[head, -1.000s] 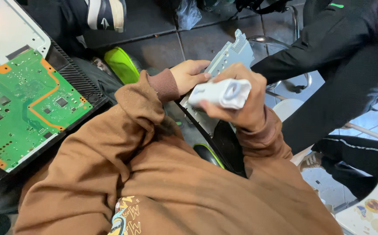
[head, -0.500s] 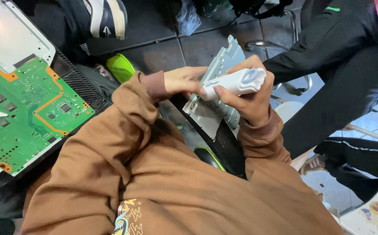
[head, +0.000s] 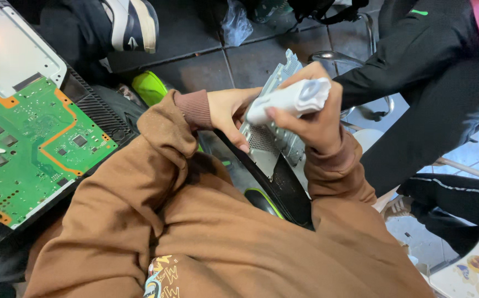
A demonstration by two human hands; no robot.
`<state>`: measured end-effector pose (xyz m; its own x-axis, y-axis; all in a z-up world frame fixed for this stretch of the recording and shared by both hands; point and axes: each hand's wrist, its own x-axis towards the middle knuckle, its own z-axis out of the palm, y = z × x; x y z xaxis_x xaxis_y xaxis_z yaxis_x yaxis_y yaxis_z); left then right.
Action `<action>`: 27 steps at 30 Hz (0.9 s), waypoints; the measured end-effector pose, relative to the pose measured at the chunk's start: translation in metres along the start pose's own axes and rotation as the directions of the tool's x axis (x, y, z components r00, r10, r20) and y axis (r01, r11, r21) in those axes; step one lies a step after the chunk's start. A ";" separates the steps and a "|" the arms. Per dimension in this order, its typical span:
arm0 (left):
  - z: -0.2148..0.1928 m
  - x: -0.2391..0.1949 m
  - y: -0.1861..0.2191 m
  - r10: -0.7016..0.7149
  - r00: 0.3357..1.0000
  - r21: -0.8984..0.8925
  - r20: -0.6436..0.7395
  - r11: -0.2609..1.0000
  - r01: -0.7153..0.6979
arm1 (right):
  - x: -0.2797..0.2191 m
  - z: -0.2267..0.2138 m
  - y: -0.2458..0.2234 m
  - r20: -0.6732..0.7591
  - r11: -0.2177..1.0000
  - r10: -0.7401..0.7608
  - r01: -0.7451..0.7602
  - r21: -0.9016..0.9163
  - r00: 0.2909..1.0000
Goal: The person sits in a chair and cleans a green circuit board and a white metal casing using a small white brush. They hold the components on their lap, brush the circuit board, and then brush the metal casing, turning it over to clean different sides.
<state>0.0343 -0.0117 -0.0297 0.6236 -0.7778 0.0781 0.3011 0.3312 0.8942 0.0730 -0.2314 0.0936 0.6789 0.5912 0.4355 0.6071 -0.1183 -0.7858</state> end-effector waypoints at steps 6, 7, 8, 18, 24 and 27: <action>0.005 -0.007 -0.004 0.004 1.000 -0.077 0.003 0.997 -0.004 | -0.002 0.008 -0.026 0.006 0.975 0.058 -0.055 -0.214 0.998; 0.005 -0.008 -0.003 0.041 0.999 -0.055 0.001 0.998 -0.040 | -0.010 0.008 -0.023 0.089 0.996 0.049 -0.042 -0.082 0.995; 0.005 -0.008 -0.002 0.077 0.997 -0.034 0.000 0.996 -0.077 | -0.018 0.007 -0.019 0.170 0.998 0.028 -0.037 0.051 0.985; 0.010 -0.012 0.006 0.014 1.000 -0.239 0.020 0.971 -0.009 | -0.010 0.003 -0.014 -0.040 0.980 0.103 -0.108 -0.166 0.994; 0.007 -0.009 -0.001 0.001 0.998 -0.218 0.059 0.976 0.011 | -0.012 -0.001 0.006 0.025 0.976 0.209 -0.210 0.063 0.978; 0.013 -0.007 0.004 0.014 1.000 -0.156 -0.011 0.988 -0.016 | -0.014 0.003 0.009 0.039 0.974 0.181 -0.185 0.128 0.983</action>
<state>0.0216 -0.0114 -0.0209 0.6357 -0.7672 0.0859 0.4005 0.4228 0.8129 0.0677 -0.2380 0.0793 0.7610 0.5906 0.2685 0.4133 -0.1223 -0.9024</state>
